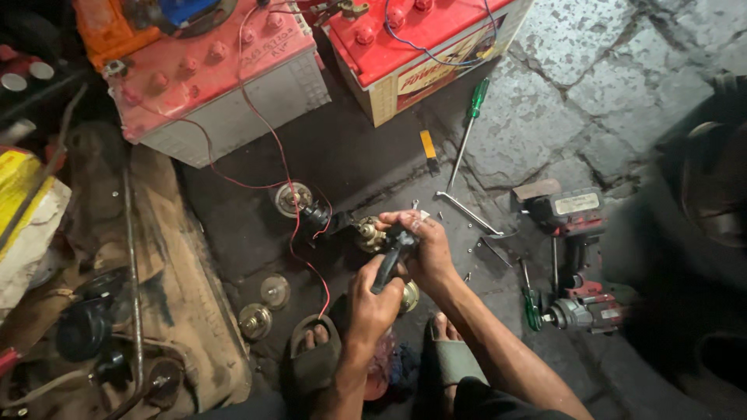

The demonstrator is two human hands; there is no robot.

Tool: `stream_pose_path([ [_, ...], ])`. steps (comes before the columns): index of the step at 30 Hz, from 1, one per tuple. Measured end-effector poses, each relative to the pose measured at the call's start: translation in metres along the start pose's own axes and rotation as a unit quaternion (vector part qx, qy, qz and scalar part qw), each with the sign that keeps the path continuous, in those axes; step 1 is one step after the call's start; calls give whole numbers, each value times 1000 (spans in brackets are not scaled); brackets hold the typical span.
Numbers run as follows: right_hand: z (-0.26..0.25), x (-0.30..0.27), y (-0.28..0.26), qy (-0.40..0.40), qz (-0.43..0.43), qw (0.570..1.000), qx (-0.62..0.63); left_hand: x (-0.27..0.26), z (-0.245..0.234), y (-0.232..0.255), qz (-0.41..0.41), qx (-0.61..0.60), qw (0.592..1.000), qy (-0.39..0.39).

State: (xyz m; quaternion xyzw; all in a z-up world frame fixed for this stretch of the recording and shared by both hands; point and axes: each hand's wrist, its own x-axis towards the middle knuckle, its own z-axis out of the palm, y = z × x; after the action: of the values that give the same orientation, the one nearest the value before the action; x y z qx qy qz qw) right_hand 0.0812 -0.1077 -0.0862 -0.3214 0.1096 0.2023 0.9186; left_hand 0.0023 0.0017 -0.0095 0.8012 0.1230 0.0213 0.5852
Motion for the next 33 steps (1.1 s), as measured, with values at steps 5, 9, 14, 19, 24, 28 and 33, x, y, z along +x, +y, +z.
stream_pose_path([
  [5, -10, 0, 4, -1, 29, 998, 48, 0, -2, -3, -66, 17, 998, -17],
  [9, -6, 3, 4, 20, 22, 999, 43, 3, -3, -2, -25, 2, 1000, -4],
  [14, -7, -2, 4, 27, 21, 998, 48, 1, 1, -5, -62, 75, 995, 15],
  [19, -3, 1, 2, 25, 38, 997, 57, 2, -3, -6, -87, 10, 996, 3],
  [24, -5, 1, 5, 21, 31, 997, 68, 1, -1, -11, -26, 95, 995, 28],
  [28, -6, 1, 5, 16, 53, 996, 69, 1, 1, -10, -18, 39, 999, 30],
  [33, -3, 0, 3, 25, 44, 996, 75, 4, -2, -1, -105, 29, 994, -3],
])
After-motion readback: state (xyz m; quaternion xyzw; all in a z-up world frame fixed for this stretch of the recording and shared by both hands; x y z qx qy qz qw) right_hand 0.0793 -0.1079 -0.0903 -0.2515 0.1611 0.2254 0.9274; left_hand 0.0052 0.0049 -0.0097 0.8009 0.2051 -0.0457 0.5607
